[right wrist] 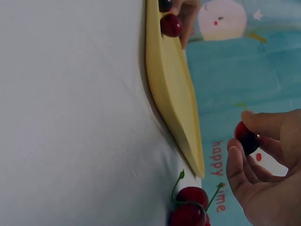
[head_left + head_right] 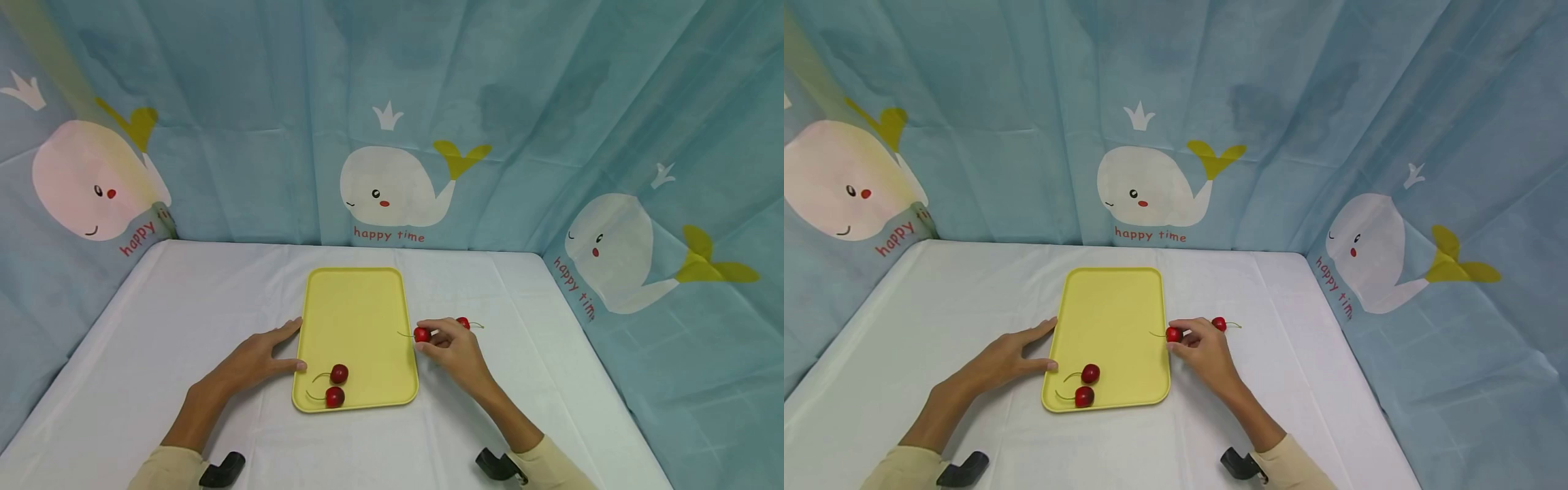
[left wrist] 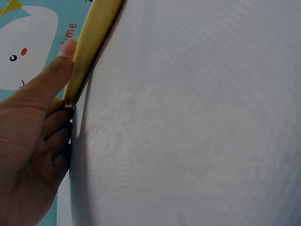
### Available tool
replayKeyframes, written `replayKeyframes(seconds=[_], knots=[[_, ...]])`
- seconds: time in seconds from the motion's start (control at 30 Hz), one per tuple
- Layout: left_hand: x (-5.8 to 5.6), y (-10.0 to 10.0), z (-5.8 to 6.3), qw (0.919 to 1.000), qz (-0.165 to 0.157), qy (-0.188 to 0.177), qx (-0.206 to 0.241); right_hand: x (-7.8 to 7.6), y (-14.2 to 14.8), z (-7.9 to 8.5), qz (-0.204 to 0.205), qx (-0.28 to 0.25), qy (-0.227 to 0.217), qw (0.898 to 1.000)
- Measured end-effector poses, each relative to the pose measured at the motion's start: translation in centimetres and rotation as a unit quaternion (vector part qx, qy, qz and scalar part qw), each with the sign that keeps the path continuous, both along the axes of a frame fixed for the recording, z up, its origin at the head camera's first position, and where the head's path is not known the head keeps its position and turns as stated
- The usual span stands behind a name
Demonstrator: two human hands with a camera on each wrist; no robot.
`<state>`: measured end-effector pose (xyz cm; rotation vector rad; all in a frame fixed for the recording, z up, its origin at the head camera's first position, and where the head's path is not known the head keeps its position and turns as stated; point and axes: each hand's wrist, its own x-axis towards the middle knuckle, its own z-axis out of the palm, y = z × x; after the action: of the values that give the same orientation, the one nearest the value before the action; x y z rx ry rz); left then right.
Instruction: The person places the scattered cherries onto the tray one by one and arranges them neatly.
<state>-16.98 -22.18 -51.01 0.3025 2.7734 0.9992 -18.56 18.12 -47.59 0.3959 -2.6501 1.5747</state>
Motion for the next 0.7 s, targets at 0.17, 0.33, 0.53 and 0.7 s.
replayKeyframes(seconds=[0.17, 0.33, 0.53, 0.7], knots=[[0.0, 0.0, 0.1, 1.0000, 0.000, -0.001, 0.000, -0.1, -1.0, -0.1, 0.017, -0.005, 0.010, 1.000], [0.0, 0.1, 0.0, 1.0000, 0.001, -0.003, -0.001, 0.0, -1.8, -0.2, 0.024, -0.006, -0.001, 1.000], [-0.1, 0.0, -0.1, 1.0000, 0.000, -0.002, -0.002, 0.1, -2.8, -0.2, 0.029, 0.001, -0.012, 1.000], [0.0, 0.0, 0.0, 1.0000, 0.002, -0.004, 0.001, 0.2, -3.5, -0.5, 0.034, -0.005, -0.018, 0.999]])
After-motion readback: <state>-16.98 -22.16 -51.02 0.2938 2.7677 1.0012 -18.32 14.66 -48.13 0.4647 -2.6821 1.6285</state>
